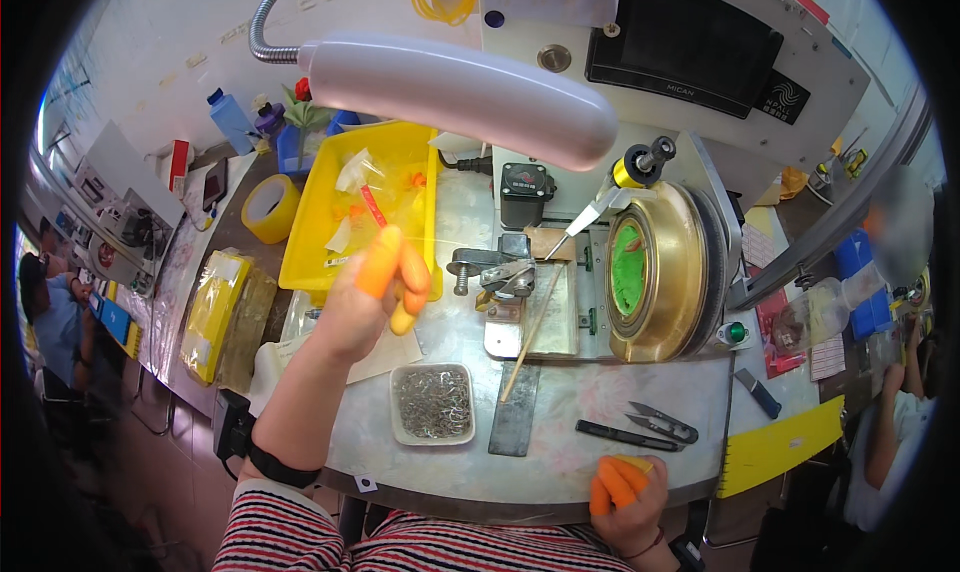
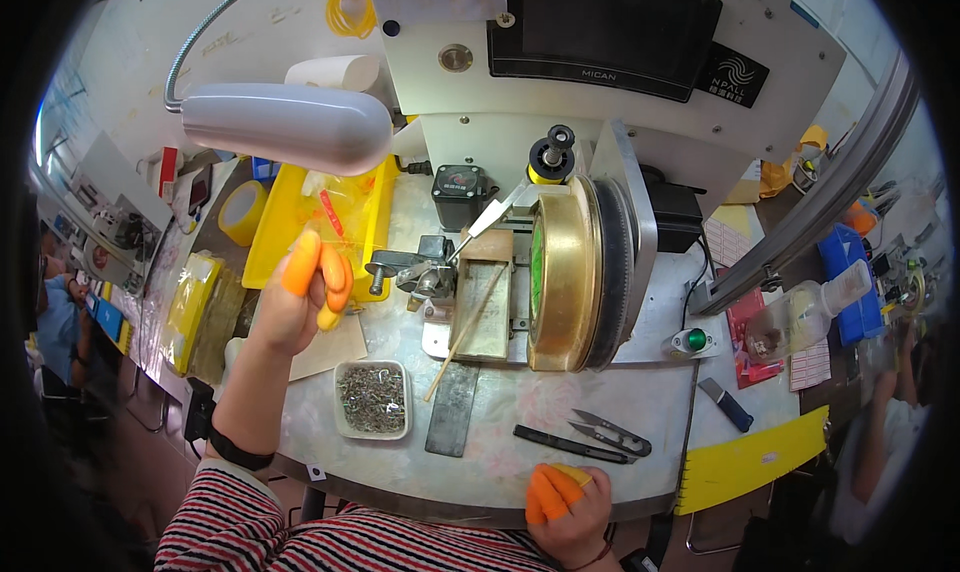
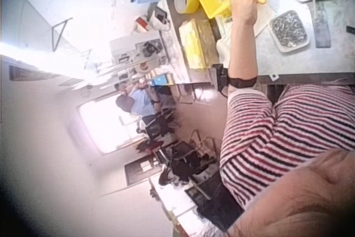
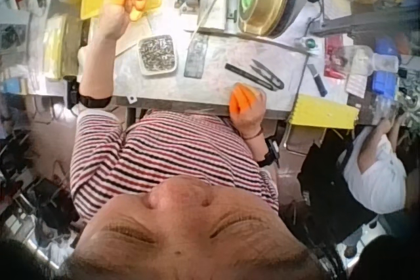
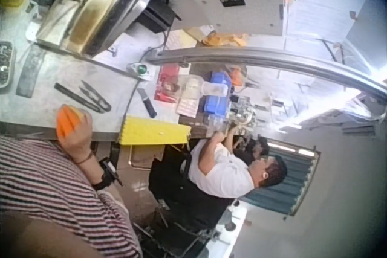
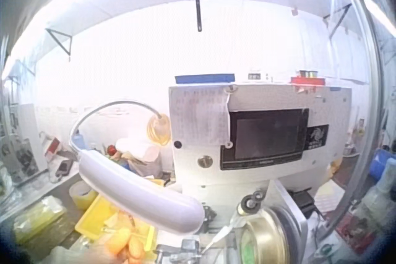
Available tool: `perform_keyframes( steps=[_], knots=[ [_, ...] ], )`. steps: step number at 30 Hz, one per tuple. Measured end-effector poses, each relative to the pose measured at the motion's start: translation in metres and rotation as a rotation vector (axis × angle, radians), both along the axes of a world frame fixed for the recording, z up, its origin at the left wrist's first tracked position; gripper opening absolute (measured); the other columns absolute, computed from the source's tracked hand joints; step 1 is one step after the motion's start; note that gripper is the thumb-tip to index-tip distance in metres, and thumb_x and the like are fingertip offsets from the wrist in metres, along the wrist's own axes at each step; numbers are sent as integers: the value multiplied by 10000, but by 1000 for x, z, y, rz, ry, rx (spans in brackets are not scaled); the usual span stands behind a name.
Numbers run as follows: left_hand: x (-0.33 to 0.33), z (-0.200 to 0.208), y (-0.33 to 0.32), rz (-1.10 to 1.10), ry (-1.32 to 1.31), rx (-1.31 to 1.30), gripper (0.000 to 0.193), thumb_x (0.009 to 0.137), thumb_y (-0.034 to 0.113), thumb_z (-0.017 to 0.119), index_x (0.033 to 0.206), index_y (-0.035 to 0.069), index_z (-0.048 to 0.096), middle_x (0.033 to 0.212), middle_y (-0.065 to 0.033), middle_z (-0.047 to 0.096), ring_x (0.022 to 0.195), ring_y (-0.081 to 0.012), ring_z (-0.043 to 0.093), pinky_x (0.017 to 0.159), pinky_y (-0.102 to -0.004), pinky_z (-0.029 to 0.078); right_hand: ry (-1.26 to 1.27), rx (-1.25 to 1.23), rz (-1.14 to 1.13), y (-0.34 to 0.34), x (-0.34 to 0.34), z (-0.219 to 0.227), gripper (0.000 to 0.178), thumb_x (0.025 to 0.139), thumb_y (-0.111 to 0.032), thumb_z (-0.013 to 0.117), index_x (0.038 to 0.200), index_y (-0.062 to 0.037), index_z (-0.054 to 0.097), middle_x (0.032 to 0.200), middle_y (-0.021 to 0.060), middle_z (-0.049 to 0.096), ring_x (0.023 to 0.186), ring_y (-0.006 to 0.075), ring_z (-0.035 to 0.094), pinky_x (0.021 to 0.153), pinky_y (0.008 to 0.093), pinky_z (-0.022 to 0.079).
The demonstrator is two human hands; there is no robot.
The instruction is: Assembling small metal and electronic components using various hand tools and specialized machinery.
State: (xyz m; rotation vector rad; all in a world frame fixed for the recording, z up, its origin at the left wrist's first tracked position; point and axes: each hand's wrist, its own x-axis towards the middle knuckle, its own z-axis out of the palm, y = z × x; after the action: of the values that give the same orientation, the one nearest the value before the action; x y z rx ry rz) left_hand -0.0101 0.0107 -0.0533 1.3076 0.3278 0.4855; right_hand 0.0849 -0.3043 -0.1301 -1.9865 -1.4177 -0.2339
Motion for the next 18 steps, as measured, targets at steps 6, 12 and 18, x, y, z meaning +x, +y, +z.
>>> perform_keyframes(
  steps=[6, 12, 18],
  knots=[
    [9, 7, -1, -295, 695, 430, 341, 861, 320, 424, 741, 24, 543, 600, -55, 523, 454, -139, 455, 472, -258, 385, -13, 32, -24, -2, 3, 6, 181, 649, -31, 622, 826, -33, 587, 824, 59, 585, 719, 231, 546, 662, 357, 418],
    [-34, 32, -11, -342, 777, 737, 292, 752, 162, 598, 984, -10, 557, 754, -91, 616, 532, -129, 585, 526, -236, 465, 58, 49, 10, -10, 11, 2, 212, 654, -93, 654, 860, -60, 613, 863, 44, 603, 702, 188, 546, 674, 311, 443],
    [-98, 73, -32, 406, -10, 278, 263, 706, -58, 513, 959, 11, 531, 869, -79, 582, 651, -106, 545, 660, -214, 439, -16, 409, -143, -29, 41, 88, 240, 653, -29, 653, 885, -45, 592, 849, 82, 610, 680, 232, 581, 595, 280, 455]
  ],
)
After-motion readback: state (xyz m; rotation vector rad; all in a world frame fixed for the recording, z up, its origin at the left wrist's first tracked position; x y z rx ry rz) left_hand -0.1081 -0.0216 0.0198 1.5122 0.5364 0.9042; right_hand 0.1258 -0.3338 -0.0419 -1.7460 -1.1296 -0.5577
